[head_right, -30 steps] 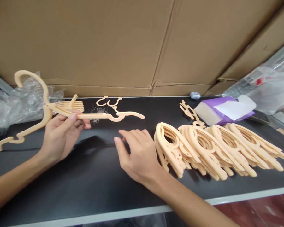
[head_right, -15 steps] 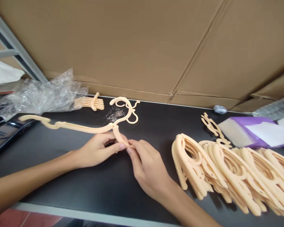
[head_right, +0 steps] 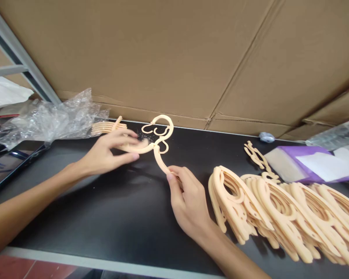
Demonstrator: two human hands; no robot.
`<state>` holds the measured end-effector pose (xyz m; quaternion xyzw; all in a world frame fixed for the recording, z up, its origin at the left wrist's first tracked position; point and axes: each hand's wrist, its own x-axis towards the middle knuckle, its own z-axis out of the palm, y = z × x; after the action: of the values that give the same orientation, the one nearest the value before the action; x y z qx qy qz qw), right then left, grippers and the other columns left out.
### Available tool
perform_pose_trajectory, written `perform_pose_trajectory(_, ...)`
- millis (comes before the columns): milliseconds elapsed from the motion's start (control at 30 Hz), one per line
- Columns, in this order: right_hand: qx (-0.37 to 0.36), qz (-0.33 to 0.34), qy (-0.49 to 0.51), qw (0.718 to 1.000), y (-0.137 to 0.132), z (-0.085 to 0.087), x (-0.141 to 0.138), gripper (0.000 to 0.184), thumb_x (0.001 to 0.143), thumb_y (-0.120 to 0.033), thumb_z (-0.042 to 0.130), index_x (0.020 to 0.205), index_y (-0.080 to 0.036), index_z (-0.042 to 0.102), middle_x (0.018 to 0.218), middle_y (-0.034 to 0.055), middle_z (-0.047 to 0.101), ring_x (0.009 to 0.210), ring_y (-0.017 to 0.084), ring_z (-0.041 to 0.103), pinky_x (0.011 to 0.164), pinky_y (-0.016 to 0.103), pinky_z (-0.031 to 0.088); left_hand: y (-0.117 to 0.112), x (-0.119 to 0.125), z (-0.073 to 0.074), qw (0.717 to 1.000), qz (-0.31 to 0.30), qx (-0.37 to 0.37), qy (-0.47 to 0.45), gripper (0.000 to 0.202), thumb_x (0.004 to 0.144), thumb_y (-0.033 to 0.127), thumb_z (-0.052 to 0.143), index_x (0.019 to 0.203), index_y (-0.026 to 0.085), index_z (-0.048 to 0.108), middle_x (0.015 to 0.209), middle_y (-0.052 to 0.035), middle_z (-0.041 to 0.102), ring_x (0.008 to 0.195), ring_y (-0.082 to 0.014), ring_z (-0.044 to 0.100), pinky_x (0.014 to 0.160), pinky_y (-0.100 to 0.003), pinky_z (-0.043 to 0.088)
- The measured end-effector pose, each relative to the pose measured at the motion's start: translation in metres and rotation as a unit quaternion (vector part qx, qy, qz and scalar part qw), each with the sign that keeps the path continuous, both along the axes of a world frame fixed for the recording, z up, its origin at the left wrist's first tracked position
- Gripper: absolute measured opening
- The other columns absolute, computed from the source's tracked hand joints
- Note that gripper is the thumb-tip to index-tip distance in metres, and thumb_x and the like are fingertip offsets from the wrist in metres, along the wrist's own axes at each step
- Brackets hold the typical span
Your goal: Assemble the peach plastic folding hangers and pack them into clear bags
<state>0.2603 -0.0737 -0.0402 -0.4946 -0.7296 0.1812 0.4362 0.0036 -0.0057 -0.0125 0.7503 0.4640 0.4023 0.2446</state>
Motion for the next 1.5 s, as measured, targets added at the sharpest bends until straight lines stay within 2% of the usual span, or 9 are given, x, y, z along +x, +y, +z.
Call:
perform_pose_trajectory(133, -0.022, -0.007, 0.017, 1.0, 0.0, -0.001, 0.0, 0.019, 0.101, -0.031, 0.054, 0.099, -0.02, 0.07, 0.091, 0.0046, 0.073, 0.076, 0.017, 0.069, 0.066, 0.028, 0.054, -0.003, 0.002, -0.005, 0.994, -0.034, 0.039, 0.093, 0.024, 0.09, 0.045, 0.066, 0.1, 0.028, 0.08, 0.124, -0.0054, 0.07, 0.11, -0.0255, 0.067, 0.105, -0.04, 0.049)
perform_pose_trajectory(267, -0.02, -0.03, 0.05, 0.998, 0.0, 0.001, -0.001, 0.021, 0.1, -0.033, 0.054, 0.101, -0.02, 0.07, 0.089, 0.0048, 0.073, 0.076, 0.017, 0.068, 0.066, 0.028, 0.054, 0.012, -0.001, -0.006, 0.977, 0.128, 0.084, -0.147, 0.034, 0.085, 0.044, 0.074, 0.112, 0.024, 0.071, 0.114, -0.0064, 0.068, 0.104, -0.0215, 0.063, 0.092, -0.033, 0.053)
perform_pose_trajectory(400, -0.014, -0.029, 0.059, 0.998, -0.001, 0.004, -0.002, 0.021, 0.101, -0.031, 0.054, 0.105, -0.019, 0.071, 0.09, 0.0045, 0.073, 0.077, 0.017, 0.067, 0.068, 0.028, 0.053, 0.007, 0.012, 0.0, 0.925, 0.1, -0.124, -0.346, 0.041, 0.081, 0.056, 0.076, 0.089, 0.017, 0.065, 0.084, -0.0042, 0.065, 0.073, -0.0143, 0.059, 0.063, -0.025, 0.049)
perform_pose_trajectory(567, -0.052, 0.078, -0.001, 0.996, -0.002, 0.003, -0.003, 0.021, 0.099, -0.022, 0.054, 0.103, -0.02, 0.075, 0.085, 0.0028, 0.068, 0.074, 0.014, 0.064, 0.067, 0.027, 0.051, -0.01, 0.028, 0.004, 0.89, 0.029, -0.221, -0.398, 0.027, 0.081, 0.041, 0.077, 0.082, 0.016, 0.067, 0.081, -0.0031, 0.066, 0.076, -0.0146, 0.061, 0.069, -0.026, 0.052)
perform_pose_trajectory(667, -0.064, 0.074, 0.018, 0.995, -0.001, -0.001, -0.005, 0.02, 0.094, -0.019, 0.059, 0.109, -0.02, 0.072, 0.092, 0.0035, 0.066, 0.077, 0.014, 0.066, 0.07, 0.027, 0.054, -0.008, 0.024, 0.001, 0.931, 0.037, -0.188, -0.309, 0.017, 0.076, 0.03, 0.075, 0.086, 0.018, 0.069, 0.078, -0.0022, 0.067, 0.079, -0.0179, 0.063, 0.072, -0.029, 0.053)
perform_pose_trajectory(833, -0.07, 0.07, 0.014, 0.995, 0.0, -0.005, -0.006, 0.028, 0.088, -0.017, 0.065, 0.116, -0.021, 0.063, 0.097, 0.0035, 0.07, 0.084, 0.017, 0.067, 0.074, 0.03, 0.055, -0.017, 0.023, -0.009, 0.99, -0.036, -0.133, -0.025, 0.046, 0.088, 0.047, 0.065, 0.127, 0.022, 0.063, 0.107, -0.006, 0.071, 0.096, -0.0238, 0.066, 0.086, -0.035, 0.053)
perform_pose_trajectory(967, -0.061, 0.095, -0.037, 0.993, 0.0, -0.005, -0.007, 0.021, 0.088, -0.019, 0.067, 0.109, -0.021, 0.066, 0.104, 0.0059, 0.07, 0.097, 0.021, 0.066, 0.089, 0.04, 0.053, -0.026, 0.027, -0.017, 0.99, -0.048, -0.089, 0.094, 0.071, 0.094, 0.055, 0.058, 0.156, 0.029, 0.036, 0.129, -0.0107, 0.062, 0.1, -0.0245, 0.062, 0.085, -0.038, 0.053)
perform_pose_trajectory(1167, -0.011, 0.043, -0.08, 0.996, -0.001, -0.005, -0.005, 0.019, 0.085, -0.026, 0.073, 0.103, -0.02, 0.07, 0.1, 0.0079, 0.066, 0.097, 0.025, 0.062, 0.091, 0.046, 0.052, -0.017, 0.022, -0.022, 0.974, -0.098, -0.071, 0.194, 0.058, 0.091, 0.065, 0.056, 0.132, 0.025, 0.064, 0.13, -0.0117, 0.06, 0.127, -0.0335, 0.049, 0.112, -0.054, 0.039)
perform_pose_trajectory(1500, 0.006, 0.076, -0.219, 0.973, -0.006, -0.006, -0.001, 0.042, 0.093, -0.036, 0.066, 0.129, -0.014, 0.064, 0.145, 0.0216, 0.053, 0.139, 0.034, 0.046, 0.112, 0.054, 0.043, -0.011, 0.013, -0.022, 0.959, -0.186, -0.027, 0.214, 0.069, 0.079, 0.065, 0.074, 0.137, 0.028, 0.063, 0.129, -0.0102, 0.062, 0.116, -0.0306, 0.056, 0.101, -0.045, 0.048)
